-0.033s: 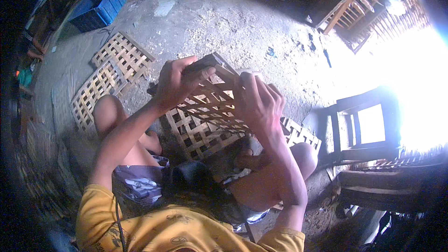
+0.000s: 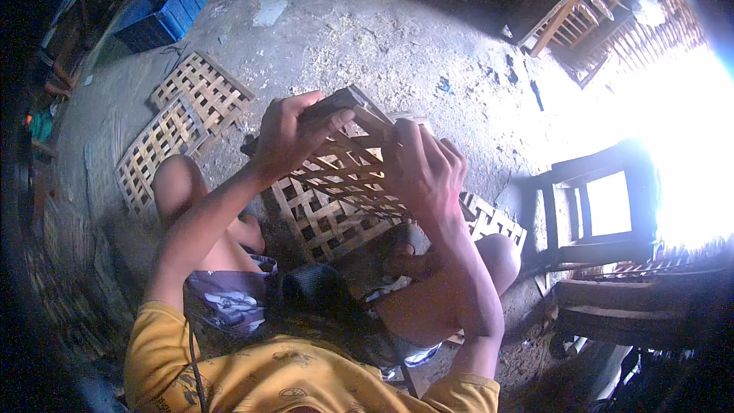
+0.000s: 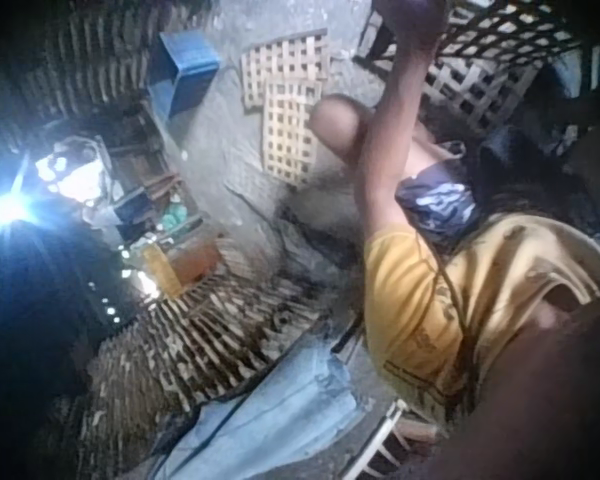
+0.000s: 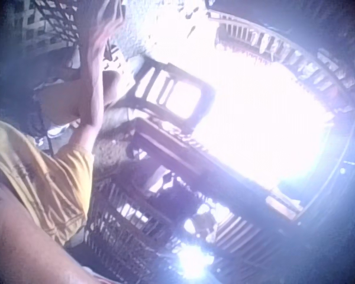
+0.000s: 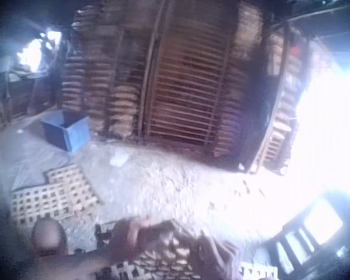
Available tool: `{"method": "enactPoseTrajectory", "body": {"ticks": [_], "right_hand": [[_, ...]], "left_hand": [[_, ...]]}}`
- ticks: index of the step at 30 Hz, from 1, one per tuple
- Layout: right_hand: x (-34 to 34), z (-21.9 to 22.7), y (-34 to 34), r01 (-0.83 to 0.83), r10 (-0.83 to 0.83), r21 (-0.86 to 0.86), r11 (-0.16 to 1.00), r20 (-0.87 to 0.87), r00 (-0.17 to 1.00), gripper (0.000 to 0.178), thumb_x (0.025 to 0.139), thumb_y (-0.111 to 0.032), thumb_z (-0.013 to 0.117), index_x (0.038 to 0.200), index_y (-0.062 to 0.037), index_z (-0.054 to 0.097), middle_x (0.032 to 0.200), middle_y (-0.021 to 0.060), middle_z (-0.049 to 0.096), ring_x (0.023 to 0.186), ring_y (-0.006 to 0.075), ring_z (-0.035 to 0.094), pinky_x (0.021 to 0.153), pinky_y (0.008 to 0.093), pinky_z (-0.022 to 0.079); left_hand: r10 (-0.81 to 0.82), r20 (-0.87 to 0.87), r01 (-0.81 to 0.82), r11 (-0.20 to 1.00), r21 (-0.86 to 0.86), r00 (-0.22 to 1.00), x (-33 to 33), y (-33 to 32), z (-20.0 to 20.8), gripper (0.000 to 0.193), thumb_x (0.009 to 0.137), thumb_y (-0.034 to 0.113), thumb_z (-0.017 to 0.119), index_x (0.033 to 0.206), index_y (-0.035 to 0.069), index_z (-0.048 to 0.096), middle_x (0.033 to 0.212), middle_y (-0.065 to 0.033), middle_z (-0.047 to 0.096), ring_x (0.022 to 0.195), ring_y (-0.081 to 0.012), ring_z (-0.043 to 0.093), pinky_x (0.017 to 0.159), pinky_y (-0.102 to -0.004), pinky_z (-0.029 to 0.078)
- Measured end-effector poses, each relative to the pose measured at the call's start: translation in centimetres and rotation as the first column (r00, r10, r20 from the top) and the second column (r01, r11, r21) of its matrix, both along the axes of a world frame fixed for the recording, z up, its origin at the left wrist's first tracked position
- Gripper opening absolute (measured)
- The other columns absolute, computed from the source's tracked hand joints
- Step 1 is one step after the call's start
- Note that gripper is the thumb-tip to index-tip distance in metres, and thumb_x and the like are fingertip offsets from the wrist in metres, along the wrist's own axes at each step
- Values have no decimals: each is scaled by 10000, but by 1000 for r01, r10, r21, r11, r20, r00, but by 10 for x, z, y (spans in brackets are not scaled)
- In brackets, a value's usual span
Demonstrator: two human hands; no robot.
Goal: The person sits on the floor and assembles a wooden lattice panel by hand, interlocking thin wooden strips into a grid pattern. They repeatedly adjust and tighten the strips to form a stable lattice structure.
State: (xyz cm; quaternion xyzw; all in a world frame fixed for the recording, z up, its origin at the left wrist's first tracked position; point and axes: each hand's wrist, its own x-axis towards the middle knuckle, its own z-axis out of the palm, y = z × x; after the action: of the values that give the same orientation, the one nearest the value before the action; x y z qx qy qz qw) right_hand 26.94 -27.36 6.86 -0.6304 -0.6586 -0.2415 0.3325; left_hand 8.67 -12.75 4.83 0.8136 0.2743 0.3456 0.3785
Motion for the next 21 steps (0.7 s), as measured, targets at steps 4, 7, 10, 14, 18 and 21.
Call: {"method": "enactPoseTrajectory", "body": {"ticks": [4, 7, 10, 14, 18, 21], "right_hand": [[-3, -6, -4, 36, -49, -103, 994, -126, 991, 117, 955, -159, 704, 954, -112, 597, 715, 62, 679, 466, 236, 611, 437, 369, 471], [-3, 2, 0, 39, -64, -158, 987, -161, 985, 97, 968, -163, 693, 974, -121, 607, 704, 61, 672, 488, 247, 645, 442, 386, 480], [-6, -1, 0, 63, -90, -171, 983, -156, 984, 76, 982, -162, 678, 1014, -132, 615, 703, 65, 678, 506, 251, 661, 444, 387, 479], [-9, 0, 3, 36, -64, -138, 990, -198, 978, 63, 988, -152, 666, 1033, -139, 624, 691, 82, 676, 513, 292, 657, 459, 412, 477], [-9, 6, 5, 20, -81, -211, 977, -283, 956, 62, 989, -157, 667, 1033, -140, 627, 675, 98, 667, 521, 323, 657, 485, 436, 488], [-8, 4, 3, 47, -129, -262, 964, -306, 943, 70, 985, -157, 672, 1033, -140, 624, 646, 106, 653, 535, 323, 665, 497, 431, 496]], "left_hand": [[63, -67, -60, 997, 47, 996, 5, -2, 3, 517, 896, 544, 760, 916, 28, 763, 725, -46, 745, 686, -158, 733, 666, -320, 559], [28, -70, -28, 1000, -6, 997, 11, 1, 13, 513, 909, 544, 744, 942, 33, 764, 725, -64, 744, 694, -162, 739, 671, -325, 560], [32, 62, -39, 994, 107, 998, 13, 3, 4, 505, 892, 572, 747, 919, 68, 778, 696, -55, 748, 638, -209, 745, 625, -346, 572], [-19, 41, 15, 997, 78, 999, 14, -1, 6, 503, 914, 570, 715, 940, 71, 771, 710, -72, 749, 658, -232, 751, 641, -363, 577], [0, -20, 1, 1000, 29, 1000, 11, 4, 8, 516, 934, 580, 678, 940, 71, 766, 714, -86, 747, 674, -251, 755, 656, -379, 580], [24, -23, -24, 1000, 4, 999, 13, 5, 7, 536, 935, 596, 665, 928, 68, 759, 712, -93, 743, 677, -264, 753, 663, -391, 578]]}}
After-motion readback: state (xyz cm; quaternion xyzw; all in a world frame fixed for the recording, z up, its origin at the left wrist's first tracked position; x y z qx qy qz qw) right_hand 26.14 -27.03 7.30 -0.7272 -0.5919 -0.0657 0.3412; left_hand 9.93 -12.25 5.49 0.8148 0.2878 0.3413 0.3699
